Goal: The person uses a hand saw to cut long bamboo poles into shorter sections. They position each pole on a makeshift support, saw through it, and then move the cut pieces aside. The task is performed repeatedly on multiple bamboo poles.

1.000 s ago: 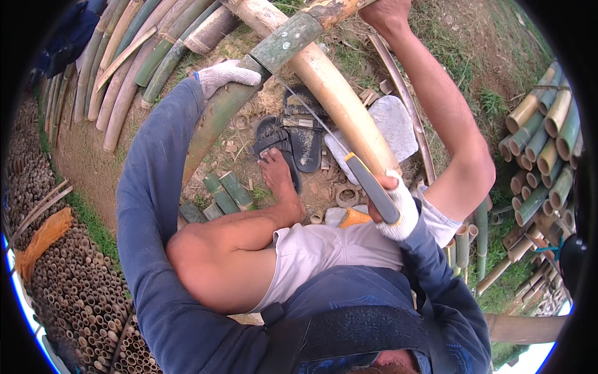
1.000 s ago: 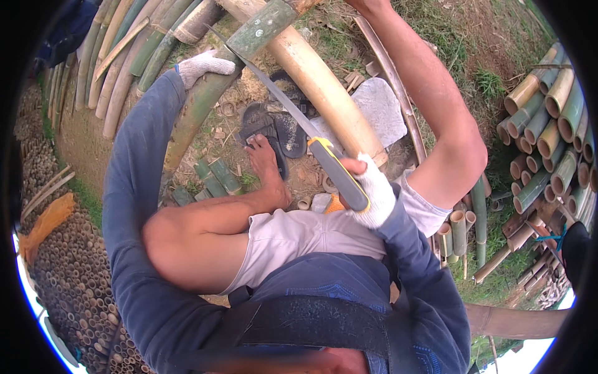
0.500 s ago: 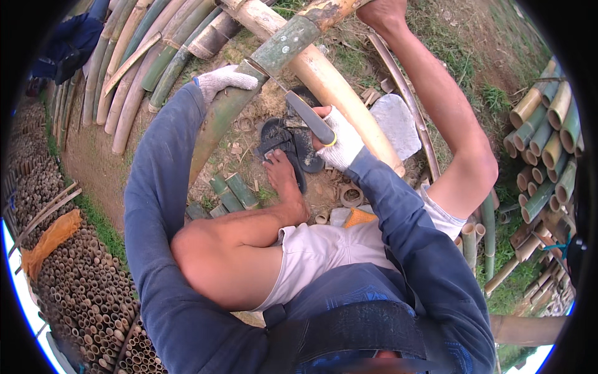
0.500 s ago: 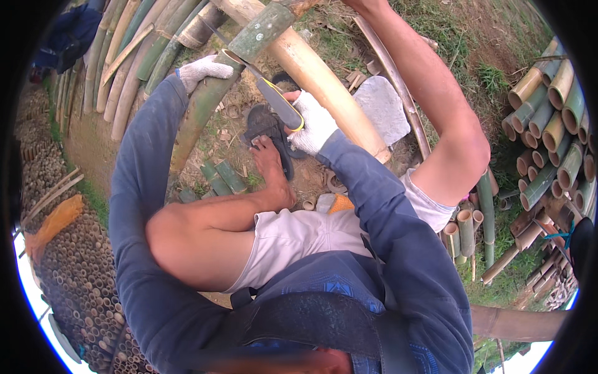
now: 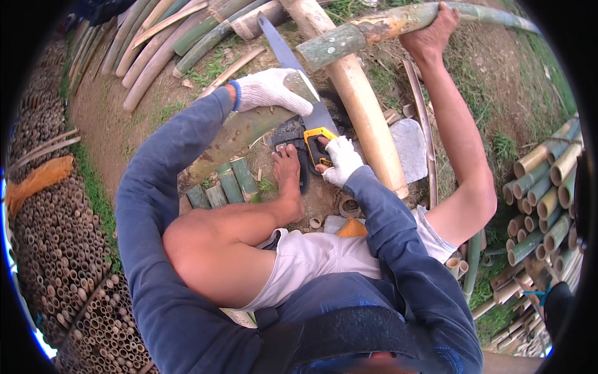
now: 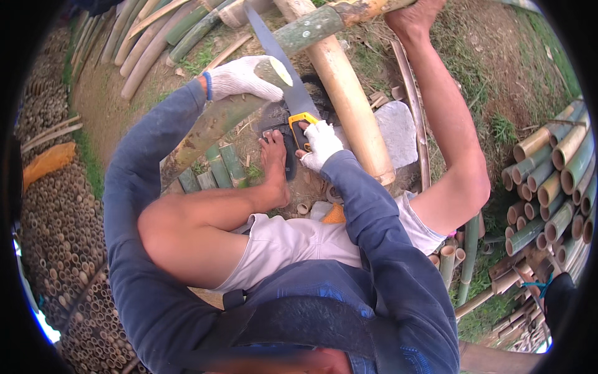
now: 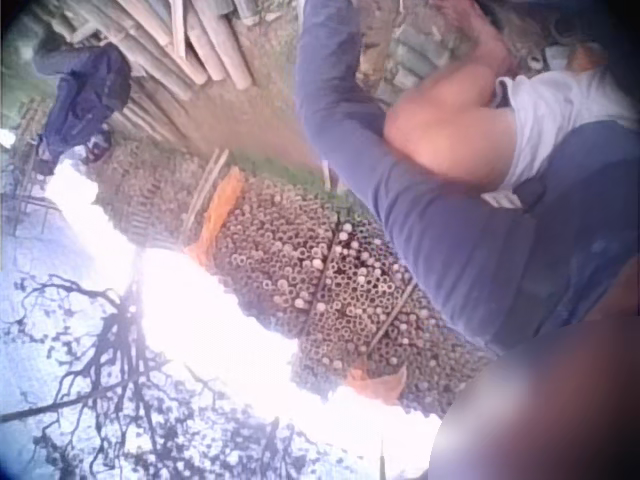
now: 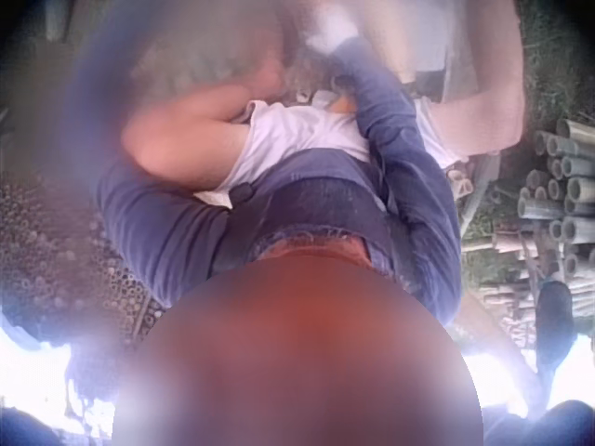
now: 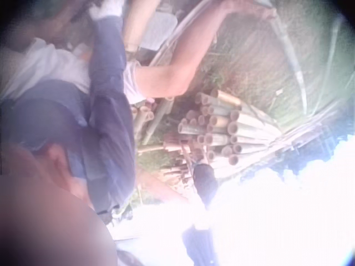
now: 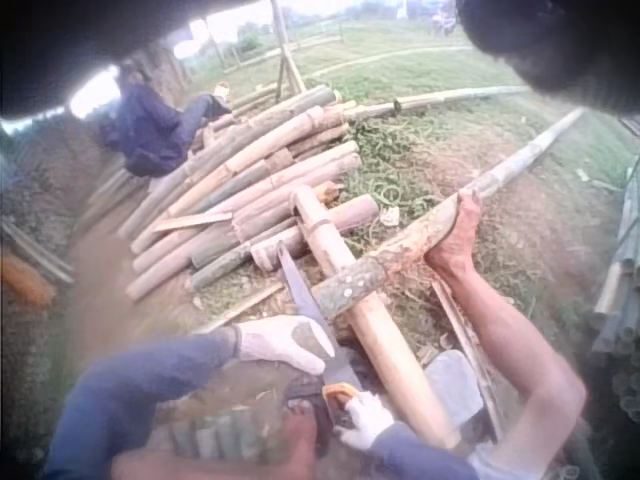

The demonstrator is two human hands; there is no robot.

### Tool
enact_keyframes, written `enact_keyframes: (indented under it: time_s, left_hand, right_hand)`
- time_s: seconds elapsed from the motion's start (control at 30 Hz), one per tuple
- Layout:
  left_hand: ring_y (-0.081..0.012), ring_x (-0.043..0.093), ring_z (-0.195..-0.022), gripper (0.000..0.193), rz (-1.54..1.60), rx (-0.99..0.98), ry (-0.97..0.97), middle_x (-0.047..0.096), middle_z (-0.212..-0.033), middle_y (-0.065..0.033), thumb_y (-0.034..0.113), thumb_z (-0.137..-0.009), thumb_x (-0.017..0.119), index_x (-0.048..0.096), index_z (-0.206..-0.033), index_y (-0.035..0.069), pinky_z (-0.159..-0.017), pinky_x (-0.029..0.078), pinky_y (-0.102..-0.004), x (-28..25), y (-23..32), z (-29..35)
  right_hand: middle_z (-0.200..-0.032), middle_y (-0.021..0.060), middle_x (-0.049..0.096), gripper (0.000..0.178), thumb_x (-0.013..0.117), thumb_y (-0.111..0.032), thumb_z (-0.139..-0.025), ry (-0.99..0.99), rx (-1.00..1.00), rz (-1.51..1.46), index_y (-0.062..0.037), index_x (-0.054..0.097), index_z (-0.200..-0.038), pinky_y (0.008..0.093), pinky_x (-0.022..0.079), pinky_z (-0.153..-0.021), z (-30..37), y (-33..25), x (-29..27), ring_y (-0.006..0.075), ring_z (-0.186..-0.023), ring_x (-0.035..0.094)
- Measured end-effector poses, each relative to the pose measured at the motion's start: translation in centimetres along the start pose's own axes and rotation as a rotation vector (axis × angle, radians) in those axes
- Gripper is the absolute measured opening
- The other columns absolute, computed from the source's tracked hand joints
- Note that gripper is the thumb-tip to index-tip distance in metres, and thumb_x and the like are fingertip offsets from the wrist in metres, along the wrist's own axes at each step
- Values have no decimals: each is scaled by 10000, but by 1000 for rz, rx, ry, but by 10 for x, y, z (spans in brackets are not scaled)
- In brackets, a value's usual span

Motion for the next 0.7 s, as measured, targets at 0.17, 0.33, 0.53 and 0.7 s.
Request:
enact_keyframes:
  time_s: [0.17, 0.33, 0.53, 0.7]
  left_hand:
    - [-332, 776, -1125, 904, -292, -28, 229, 803, -1210, -181, 650, -649, 952, 743, -1317, 76, -1012, 595, -430, 57, 10, 15]
    - [-436, 775, -1117, 909, -418, 31, 492, 792, -1220, -241, 600, -639, 921, 713, -1357, 82, -981, 604, -501, 91, 13, 49]
    - [-348, 718, -1275, 664, -139, -77, 1786, 736, -1367, -173, 438, -885, 906, 706, -1405, 76, -1125, 558, -438, 144, -64, 164]
    - [-416, 601, -1415, 946, 609, -1117, 2381, 564, -1570, -293, 521, -875, 912, 542, -1574, 2, -1218, 486, -471, 200, -194, 279]
  right_hand:
    - [-1631, 183, 503, 1033, 801, -562, -1020, 103, 140, -1403, -76, 265, -1758, 455, 559, -1129, -49, -13, -31, 301, -1425, 583]
    - [-1391, 193, 696, 789, 817, -507, -999, 74, -65, -1361, -24, 506, -1539, 509, 605, -1062, -73, -23, -26, 340, -1270, 706]
    - [-1262, 178, 751, 715, 881, -526, -874, 810, -246, 115, -19, 656, -1325, 586, 507, -1150, -97, -21, -185, 385, -1260, 703]
    - [-1155, 166, 797, 666, 934, -542, -770, 1014, -14, 1011, -14, 782, -1146, 650, 425, -1224, -138, 12, -278, 422, -1252, 700]
Point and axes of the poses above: each hand's wrist, its own z-axis away from the middle knuckle, its own x-axis out of the palm, y = z × x, the point moved 1 cm from there along -z, towards the middle knuckle
